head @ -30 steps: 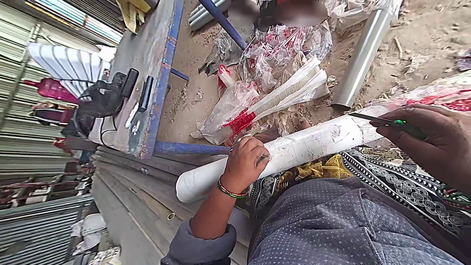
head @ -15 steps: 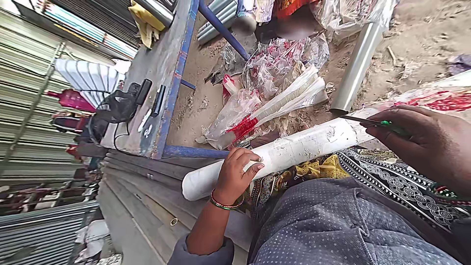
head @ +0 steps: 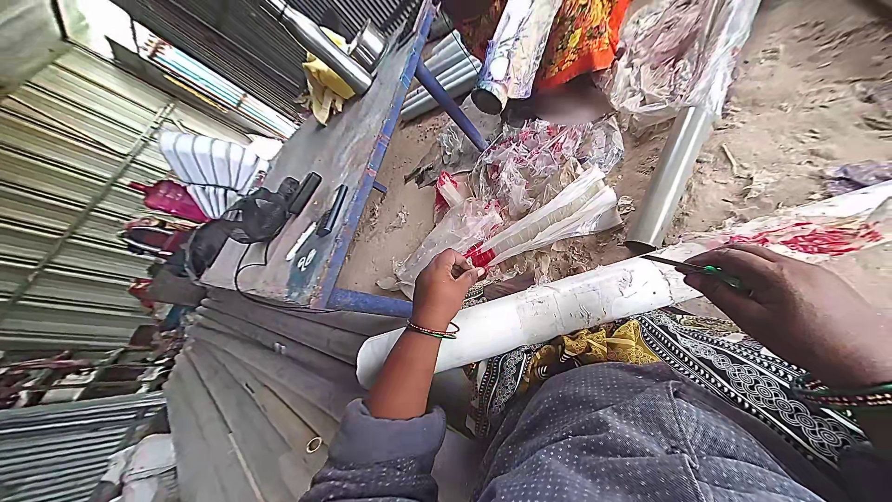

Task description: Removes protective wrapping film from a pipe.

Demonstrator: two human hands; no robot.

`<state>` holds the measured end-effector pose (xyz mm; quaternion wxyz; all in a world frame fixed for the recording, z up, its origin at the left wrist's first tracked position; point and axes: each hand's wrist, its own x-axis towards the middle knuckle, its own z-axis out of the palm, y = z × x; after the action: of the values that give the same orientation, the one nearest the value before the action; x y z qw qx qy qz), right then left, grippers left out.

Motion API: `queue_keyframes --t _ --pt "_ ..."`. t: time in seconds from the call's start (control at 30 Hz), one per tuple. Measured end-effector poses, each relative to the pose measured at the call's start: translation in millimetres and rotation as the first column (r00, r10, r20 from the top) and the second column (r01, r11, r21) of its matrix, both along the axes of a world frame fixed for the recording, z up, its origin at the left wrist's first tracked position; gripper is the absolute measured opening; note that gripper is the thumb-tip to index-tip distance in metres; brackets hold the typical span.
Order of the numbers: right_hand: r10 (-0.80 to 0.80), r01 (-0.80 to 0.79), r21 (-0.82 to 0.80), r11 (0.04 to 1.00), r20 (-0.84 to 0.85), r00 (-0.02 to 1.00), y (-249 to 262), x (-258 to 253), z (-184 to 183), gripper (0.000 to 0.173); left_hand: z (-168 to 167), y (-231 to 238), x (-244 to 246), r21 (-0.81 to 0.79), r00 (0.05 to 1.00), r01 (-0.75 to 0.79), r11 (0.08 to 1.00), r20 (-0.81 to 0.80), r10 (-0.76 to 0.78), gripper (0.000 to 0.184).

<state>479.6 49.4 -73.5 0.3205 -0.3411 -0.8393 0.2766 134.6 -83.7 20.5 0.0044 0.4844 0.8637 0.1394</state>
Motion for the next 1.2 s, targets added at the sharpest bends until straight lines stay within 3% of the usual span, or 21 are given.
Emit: queue_keyframes --t 0.1,0.2,0.7,1.0,1.2 --pt "0.006 -0.006 -0.009 1.000 0.009 1.000 0 -1 1 0.034 9 12 -7 -0.168 0.994 -0.085 0.982 -0.080 0.072 0.041" --pt "0.013 -0.013 0.014 1.000 0.002 1.000 0 -1 -2 0.035 10 15 -17 -0.235 0.988 -0.094 0.967 -0.140 0.062 0.042" --pt "0.040 -0.041 0.038 0.998 0.038 0.998 0 -1 -6 0.035 10 -7 -52 -0.217 0.965 -0.246 0.945 -0.149 0.217 0.025" --pt "0.099 -0.099 0.002 0.995 0.062 0.993 2 -2 -5 0.037 26 -59 -78 -0.070 0.912 -0.396 0.916 -0.144 0.383 0.031" --pt "0.091 -0.089 -0.022 0.996 0.120 0.989 4 -3 -11 0.032 23 -117 -123 -0.130 0.897 -0.441 0.888 -0.109 0.429 0.027"
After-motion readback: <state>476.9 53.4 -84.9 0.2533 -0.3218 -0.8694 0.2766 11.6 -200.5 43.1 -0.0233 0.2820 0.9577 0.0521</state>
